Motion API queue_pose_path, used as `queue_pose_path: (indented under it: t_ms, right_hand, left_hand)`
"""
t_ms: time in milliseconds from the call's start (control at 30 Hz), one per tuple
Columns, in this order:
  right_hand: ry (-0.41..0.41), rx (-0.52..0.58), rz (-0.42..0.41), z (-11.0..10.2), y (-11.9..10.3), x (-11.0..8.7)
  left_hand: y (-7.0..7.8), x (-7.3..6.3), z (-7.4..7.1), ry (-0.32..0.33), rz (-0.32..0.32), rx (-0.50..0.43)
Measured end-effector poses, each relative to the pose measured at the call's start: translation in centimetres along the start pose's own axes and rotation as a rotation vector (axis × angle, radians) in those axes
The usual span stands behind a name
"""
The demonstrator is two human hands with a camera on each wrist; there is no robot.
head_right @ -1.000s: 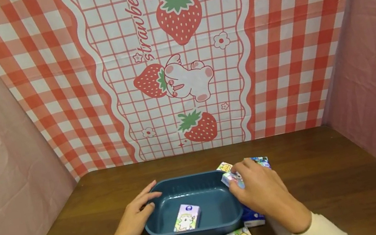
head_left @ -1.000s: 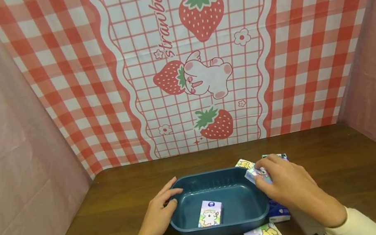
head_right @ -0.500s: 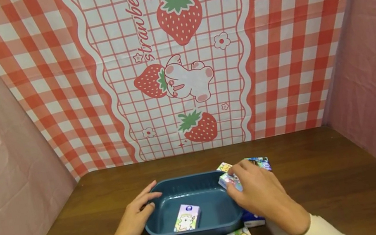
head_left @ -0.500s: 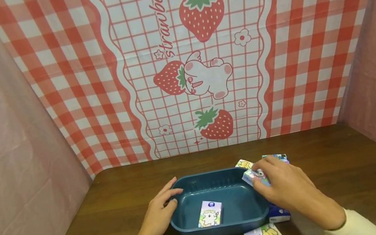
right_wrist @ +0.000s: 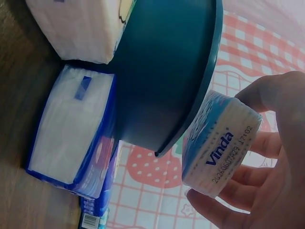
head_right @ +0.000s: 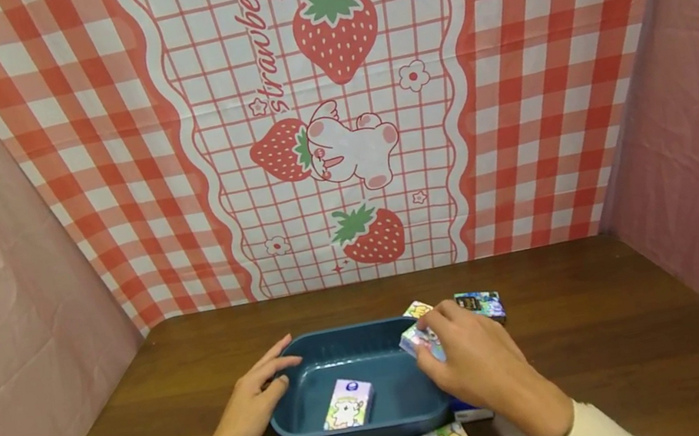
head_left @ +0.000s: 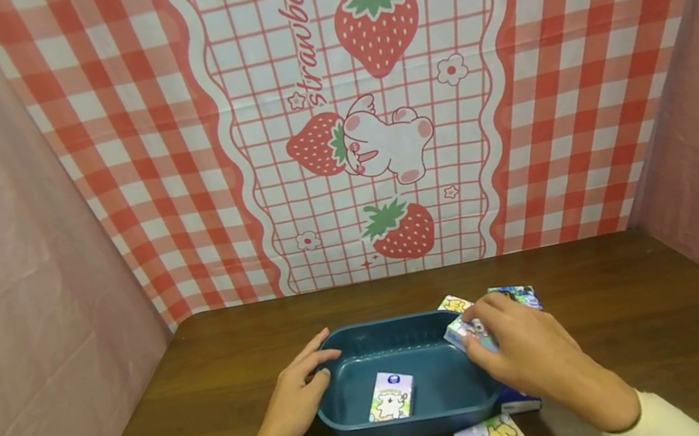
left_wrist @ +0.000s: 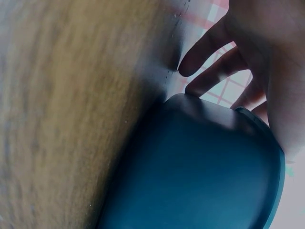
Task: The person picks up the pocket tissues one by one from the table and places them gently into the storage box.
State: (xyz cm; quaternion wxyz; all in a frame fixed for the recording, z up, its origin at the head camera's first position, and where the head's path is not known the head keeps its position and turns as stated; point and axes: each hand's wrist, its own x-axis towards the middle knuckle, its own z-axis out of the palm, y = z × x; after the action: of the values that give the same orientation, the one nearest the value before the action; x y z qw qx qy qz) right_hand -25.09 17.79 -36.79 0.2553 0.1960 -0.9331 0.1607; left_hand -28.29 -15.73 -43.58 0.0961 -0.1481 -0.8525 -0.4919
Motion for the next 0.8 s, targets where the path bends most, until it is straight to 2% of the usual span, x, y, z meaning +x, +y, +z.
queue_pose_path:
  t_ms: [400,633,800]
  right_hand:
    - [0.018,0.032,-0.056,0.4,-0.16,-0.09]
    - [0.044,0.031,-0.104,0.63,-0.23,-0.16]
    - [0.029,0.052,-0.143,0.71,-0.28,-0.21]
  left_hand:
    - [-0.11,-0.01,-0.03,0.001,0.02,-0.01]
    - [-0.13,-0.03,-0.03,-0.001,0.012,-0.009]
    - [-0.06,0.02,-0.02,-0.003,0.005,-0.017]
